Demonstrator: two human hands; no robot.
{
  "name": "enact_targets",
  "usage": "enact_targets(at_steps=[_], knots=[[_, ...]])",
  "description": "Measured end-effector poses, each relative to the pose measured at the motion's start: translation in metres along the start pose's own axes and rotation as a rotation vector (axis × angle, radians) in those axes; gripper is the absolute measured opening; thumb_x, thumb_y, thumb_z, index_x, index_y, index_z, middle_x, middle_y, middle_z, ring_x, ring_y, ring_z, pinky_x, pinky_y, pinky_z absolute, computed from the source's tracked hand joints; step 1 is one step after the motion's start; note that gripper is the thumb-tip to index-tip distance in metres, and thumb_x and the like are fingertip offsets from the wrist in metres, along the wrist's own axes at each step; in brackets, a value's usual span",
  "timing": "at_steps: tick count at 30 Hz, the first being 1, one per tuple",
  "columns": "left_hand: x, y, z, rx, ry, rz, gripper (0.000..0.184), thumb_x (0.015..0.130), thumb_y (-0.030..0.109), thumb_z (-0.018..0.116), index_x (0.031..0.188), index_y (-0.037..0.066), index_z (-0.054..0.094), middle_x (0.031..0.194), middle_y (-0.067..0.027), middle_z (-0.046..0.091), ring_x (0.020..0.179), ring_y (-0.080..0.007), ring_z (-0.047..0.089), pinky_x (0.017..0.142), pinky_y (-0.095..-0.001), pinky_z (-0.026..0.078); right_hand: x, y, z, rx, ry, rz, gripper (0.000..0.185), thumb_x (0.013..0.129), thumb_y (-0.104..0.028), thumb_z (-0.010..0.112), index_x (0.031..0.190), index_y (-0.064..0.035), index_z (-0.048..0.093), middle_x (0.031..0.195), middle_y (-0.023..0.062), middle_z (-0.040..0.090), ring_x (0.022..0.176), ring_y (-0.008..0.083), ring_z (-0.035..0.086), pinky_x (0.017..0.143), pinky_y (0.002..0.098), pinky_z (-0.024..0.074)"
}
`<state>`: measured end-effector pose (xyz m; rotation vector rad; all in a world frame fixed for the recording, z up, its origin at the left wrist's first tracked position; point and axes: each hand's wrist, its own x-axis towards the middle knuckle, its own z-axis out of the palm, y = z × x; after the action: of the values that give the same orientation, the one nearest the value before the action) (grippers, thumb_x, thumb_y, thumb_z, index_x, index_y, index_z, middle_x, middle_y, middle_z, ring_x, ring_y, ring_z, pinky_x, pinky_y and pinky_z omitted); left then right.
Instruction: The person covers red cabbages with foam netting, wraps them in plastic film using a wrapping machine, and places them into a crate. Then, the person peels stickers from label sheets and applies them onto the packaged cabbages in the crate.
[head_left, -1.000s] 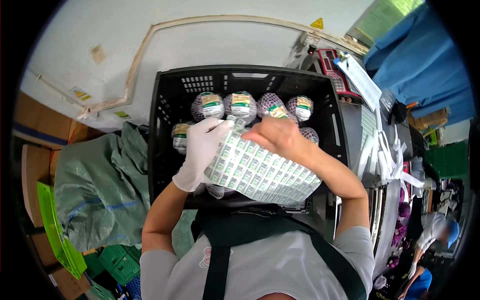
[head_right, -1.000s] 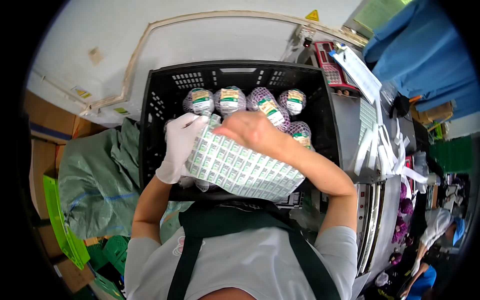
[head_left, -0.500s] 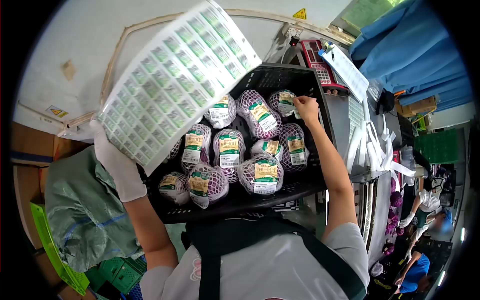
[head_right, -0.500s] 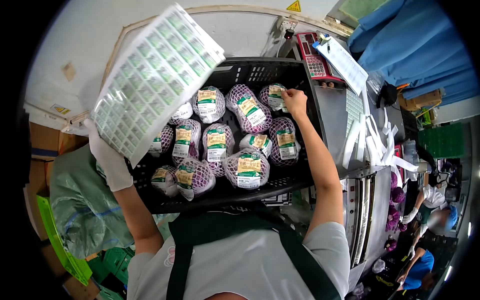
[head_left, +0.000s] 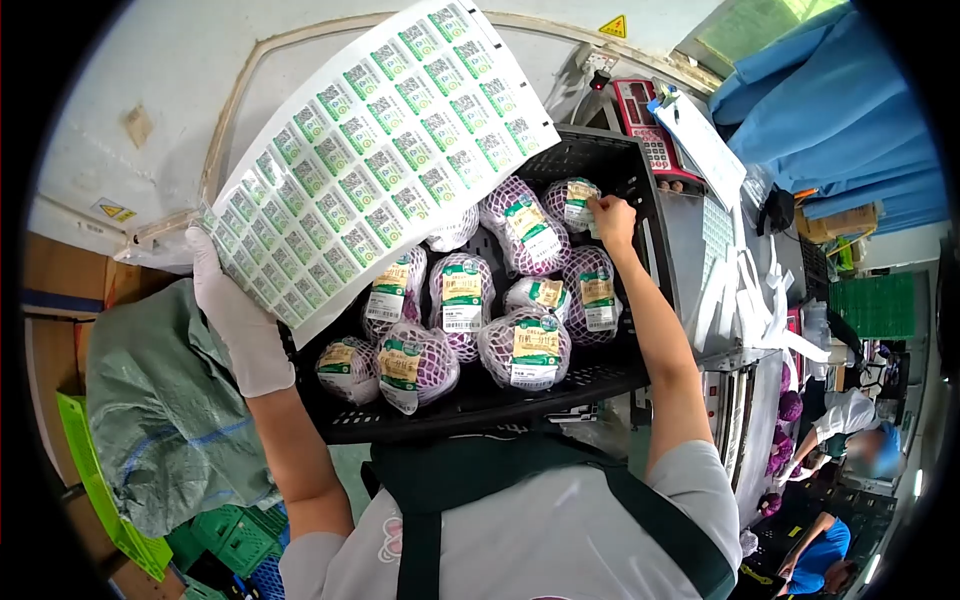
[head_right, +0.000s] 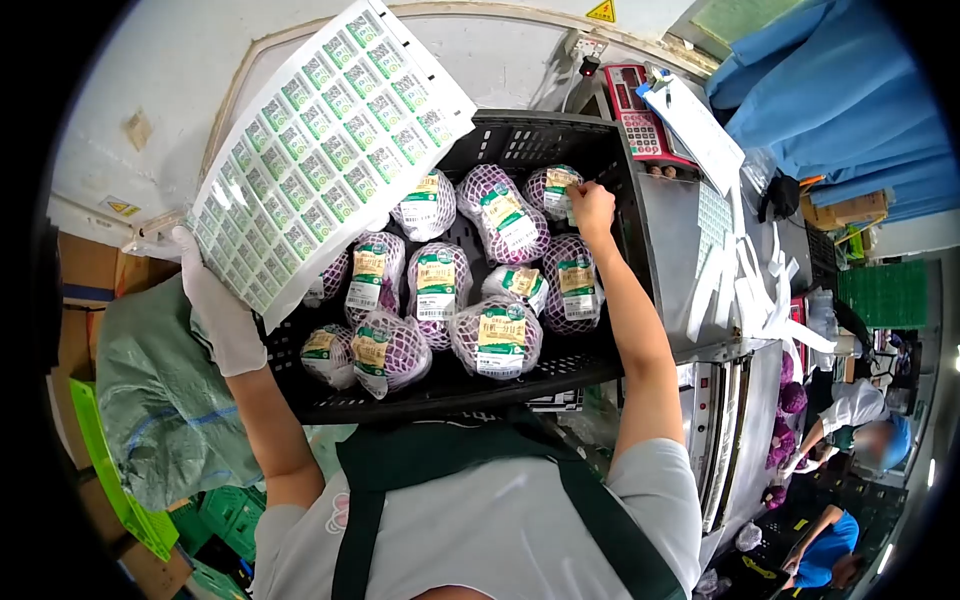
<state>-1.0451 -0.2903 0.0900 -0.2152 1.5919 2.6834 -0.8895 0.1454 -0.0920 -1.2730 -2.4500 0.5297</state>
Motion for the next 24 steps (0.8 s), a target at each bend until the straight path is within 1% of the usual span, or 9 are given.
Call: enact_targets(at_steps=[4,6,8,10,11,12,18,20,24], knots=[[-0.001,0.0,0.001,0.036,-0.025,0.026,0.049,0.097,0.036,0.036,0.118,-0.006,0.048,0.106,-0.0136,0.059,0.087,-0.0197,0.062,0.075,-0.0309,0.052,-0.003,-0.006,-0.004,-0.215,0.033,-0.026,0.028,0.076,-0.029,0.068,0.079,-0.0014,0.066,0.078,0.0201,0.064,0.074,0.0386,0.062,0.067,0.0441,0.0503],[0.002,-0.001,-0.003,0.027,-0.028,0.032,0.048,0.097,0.035,0.036,0.118,-0.006,0.048,0.106,-0.0133,0.059,0.087,-0.0191,0.062,0.074,-0.0302,0.052,-0.002,-0.004,-0.006,-0.272,0.066,-0.088,0.029,0.076,-0.028,0.069,0.078,0.0004,0.066,0.07,0.0185,0.063,0.067,0.0348,0.063,0.06,0.0429,0.0499],[0.005,-0.002,-0.005,0.018,-0.038,0.06,0.047,0.097,0.034,0.035,0.117,-0.006,0.048,0.105,-0.013,0.059,0.086,-0.0187,0.062,0.074,-0.0296,0.052,-0.003,-0.01,-0.012,-0.141,-0.05,-0.094,0.023,0.077,-0.025,0.066,0.082,-0.0022,0.066,0.078,0.0185,0.065,0.076,0.0351,0.064,0.066,0.0416,0.0512],[0.005,-0.002,-0.005,0.022,-0.019,0.048,0.047,0.097,0.035,0.035,0.117,-0.006,0.048,0.104,-0.013,0.059,0.086,-0.0183,0.062,0.074,-0.03,0.052,-0.011,-0.027,-0.017,0.145,-0.16,-0.286,0.019,0.075,-0.019,0.067,0.084,-0.0016,0.066,0.077,0.0157,0.067,0.073,0.0265,0.067,0.065,0.0341,0.0517],[0.006,-0.003,-0.005,0.046,-0.01,0.052,0.048,0.097,0.035,0.035,0.117,-0.006,0.048,0.104,-0.0131,0.059,0.086,-0.0182,0.062,0.073,-0.0302,0.052,-0.018,-0.04,-0.017,0.292,-0.281,-0.204,0.016,0.074,-0.012,0.068,0.085,-0.0009,0.066,0.077,0.0133,0.067,0.069,0.0182,0.067,0.064,0.0274,0.0509],[0.006,-0.003,-0.004,0.069,-0.003,0.056,0.048,0.097,0.035,0.035,0.117,-0.006,0.048,0.104,-0.0131,0.059,0.086,-0.018,0.062,0.073,-0.0304,0.053,-0.025,-0.051,-0.017,0.371,-0.318,-0.238,0.015,0.074,-0.01,0.069,0.084,-0.0007,0.065,0.073,0.0096,0.066,0.066,0.0136,0.064,0.063,0.0249,0.0497],[0.007,-0.002,-0.007,-0.011,-0.052,0.036,0.046,0.096,0.035,0.038,0.116,-0.005,0.048,0.102,-0.0127,0.06,0.084,-0.0191,0.063,0.071,-0.0296,0.054,-0.023,-0.066,-0.014,0.233,-0.485,-0.369,0.017,0.073,-0.008,0.069,0.084,-0.0012,0.059,0.07,0.007,0.063,0.064,0.0132,0.06,0.062,0.0266,0.0479],[0.013,-0.006,-0.012,0.046,-0.065,0.037,0.049,0.098,0.035,0.031,0.122,-0.004,0.044,0.111,-0.0154,0.057,0.094,-0.0206,0.061,0.08,-0.0319,0.052,-0.024,-0.071,-0.017,0.197,-0.497,-0.378,0.019,0.072,-0.009,0.069,0.085,-0.0016,0.058,0.071,0.0073,0.064,0.065,0.0143,0.061,0.063,0.0269,0.0482],[0.015,-0.007,-0.013,0.023,-0.093,0.041,0.048,0.098,0.034,0.03,0.124,-0.004,0.042,0.114,-0.0152,0.055,0.096,-0.0203,0.06,0.082,-0.0323,0.051,-0.019,-0.057,-0.007,0.204,-0.53,-0.395,0.023,0.069,-0.013,0.072,0.084,-0.0024,0.058,0.072,0.0084,0.065,0.066,0.0178,0.063,0.065,0.0287,0.0493]])
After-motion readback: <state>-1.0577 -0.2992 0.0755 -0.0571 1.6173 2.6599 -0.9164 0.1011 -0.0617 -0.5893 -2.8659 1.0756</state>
